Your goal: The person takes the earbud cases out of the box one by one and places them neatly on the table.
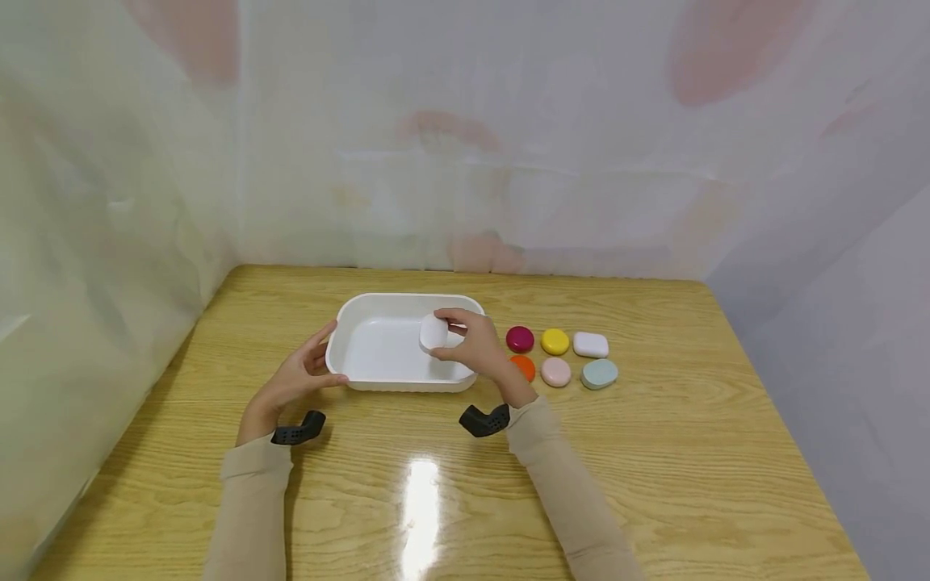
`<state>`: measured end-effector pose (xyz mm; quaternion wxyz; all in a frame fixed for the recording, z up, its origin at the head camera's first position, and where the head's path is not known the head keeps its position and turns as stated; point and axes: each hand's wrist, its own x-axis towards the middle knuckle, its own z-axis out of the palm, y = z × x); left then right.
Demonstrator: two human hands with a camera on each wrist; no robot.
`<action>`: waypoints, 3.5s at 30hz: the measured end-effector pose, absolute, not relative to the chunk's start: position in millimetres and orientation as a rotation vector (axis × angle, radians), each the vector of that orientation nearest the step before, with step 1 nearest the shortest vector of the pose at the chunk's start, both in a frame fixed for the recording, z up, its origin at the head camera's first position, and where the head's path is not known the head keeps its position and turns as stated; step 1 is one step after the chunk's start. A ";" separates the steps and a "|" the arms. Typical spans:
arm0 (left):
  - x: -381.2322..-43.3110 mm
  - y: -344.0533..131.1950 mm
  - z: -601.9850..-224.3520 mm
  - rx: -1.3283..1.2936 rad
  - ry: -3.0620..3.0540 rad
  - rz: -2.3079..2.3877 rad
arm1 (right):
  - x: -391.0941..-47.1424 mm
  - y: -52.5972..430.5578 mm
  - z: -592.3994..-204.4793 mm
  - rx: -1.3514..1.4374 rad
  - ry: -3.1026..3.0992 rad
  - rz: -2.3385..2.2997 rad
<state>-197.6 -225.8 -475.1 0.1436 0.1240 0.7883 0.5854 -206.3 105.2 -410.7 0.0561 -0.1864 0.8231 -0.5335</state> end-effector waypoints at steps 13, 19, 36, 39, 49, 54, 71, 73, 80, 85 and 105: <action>-198.5 -229.1 -477.1 0.354 2.306 1.661 | -193.5 158.7 -404.2 -0.456 2.478 -1.655; -199.2 -228.4 -479.5 0.355 2.296 1.666 | -189.0 183.8 -404.8 -0.392 2.528 -1.627; -199.2 -228.1 -480.5 0.365 2.271 1.697 | -178.6 263.4 -414.3 -0.373 2.637 -1.587; -199.1 -228.4 -480.5 0.372 2.268 1.702 | -175.5 276.4 -416.5 -0.351 2.635 -1.580; -198.2 -228.8 -480.0 0.388 2.285 1.691 | -166.8 316.5 -424.7 -0.334 2.676 -1.543; -198.7 -228.9 -480.9 0.394 2.282 1.699 | -164.7 330.8 -430.6 -0.298 2.667 -1.563; -197.4 -227.5 -476.5 0.390 2.251 1.708 | -164.3 378.3 -443.6 -0.192 2.664 -1.459; -197.6 -227.3 -476.3 0.396 2.243 1.717 | -164.6 381.9 -446.0 -0.191 2.650 -1.452; -197.7 -227.2 -476.1 0.414 2.249 1.710 | -167.1 387.6 -459.5 -0.202 2.653 -1.419; -197.6 -227.5 -475.7 0.410 2.238 1.722 | -169.5 387.7 -466.6 -0.312 2.657 -1.495; -197.1 -226.8 -475.8 0.432 2.218 1.746 | -148.7 355.0 -442.5 -0.139 2.871 -1.291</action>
